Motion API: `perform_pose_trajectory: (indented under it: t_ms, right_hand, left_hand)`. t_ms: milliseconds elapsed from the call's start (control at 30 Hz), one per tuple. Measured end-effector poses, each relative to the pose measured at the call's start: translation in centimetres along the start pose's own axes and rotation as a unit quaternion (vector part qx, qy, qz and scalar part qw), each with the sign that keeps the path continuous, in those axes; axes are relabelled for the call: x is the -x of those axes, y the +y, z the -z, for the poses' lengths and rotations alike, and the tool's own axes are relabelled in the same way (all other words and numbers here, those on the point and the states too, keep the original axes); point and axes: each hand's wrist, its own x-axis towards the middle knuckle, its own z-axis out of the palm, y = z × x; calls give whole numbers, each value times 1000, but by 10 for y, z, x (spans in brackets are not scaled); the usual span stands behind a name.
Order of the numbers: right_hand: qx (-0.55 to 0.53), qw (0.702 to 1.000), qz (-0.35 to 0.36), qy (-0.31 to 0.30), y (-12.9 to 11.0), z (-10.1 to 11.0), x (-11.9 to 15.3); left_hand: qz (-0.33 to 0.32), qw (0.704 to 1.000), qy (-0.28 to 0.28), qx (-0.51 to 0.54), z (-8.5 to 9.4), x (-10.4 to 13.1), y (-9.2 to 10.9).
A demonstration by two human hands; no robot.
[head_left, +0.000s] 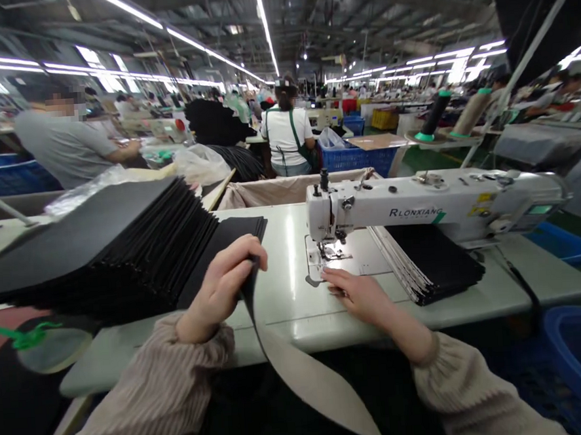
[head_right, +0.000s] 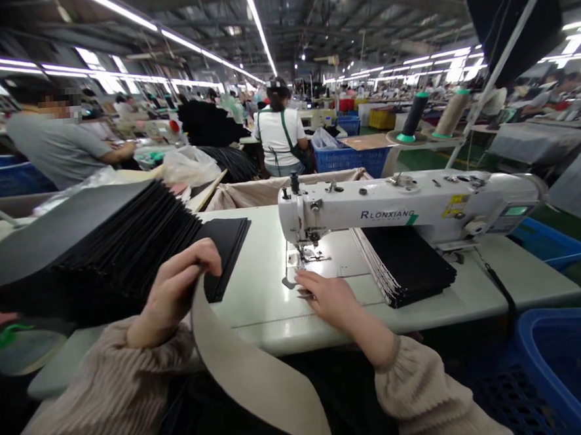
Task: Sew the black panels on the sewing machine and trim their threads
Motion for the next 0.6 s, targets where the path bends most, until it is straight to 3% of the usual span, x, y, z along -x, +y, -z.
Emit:
perform_pose_trajectory:
  t_ms: [67,167,333,433,600]
  right_hand:
    - [64,998,-5,-26,14,-7,-27]
    - [89,995,-4,-45,30,-20,-46]
    - [75,997,-16,-32,46,-30,-38]
    - [76,996,-38,-31,48,-31,-34]
    - [116,991,-58,-36,47,-35,-33]
  left_hand:
    - [17,997,-51,-47,-18,-18,-15]
    - [1,975,-135,-178,-56,-39,-57]
    - [15,958,-154,-241,-103,-44,-117]
    - [21,957,-150,-248,-113,-41,-128]
    - [8,957,-193,-218,-116,-26,-120]
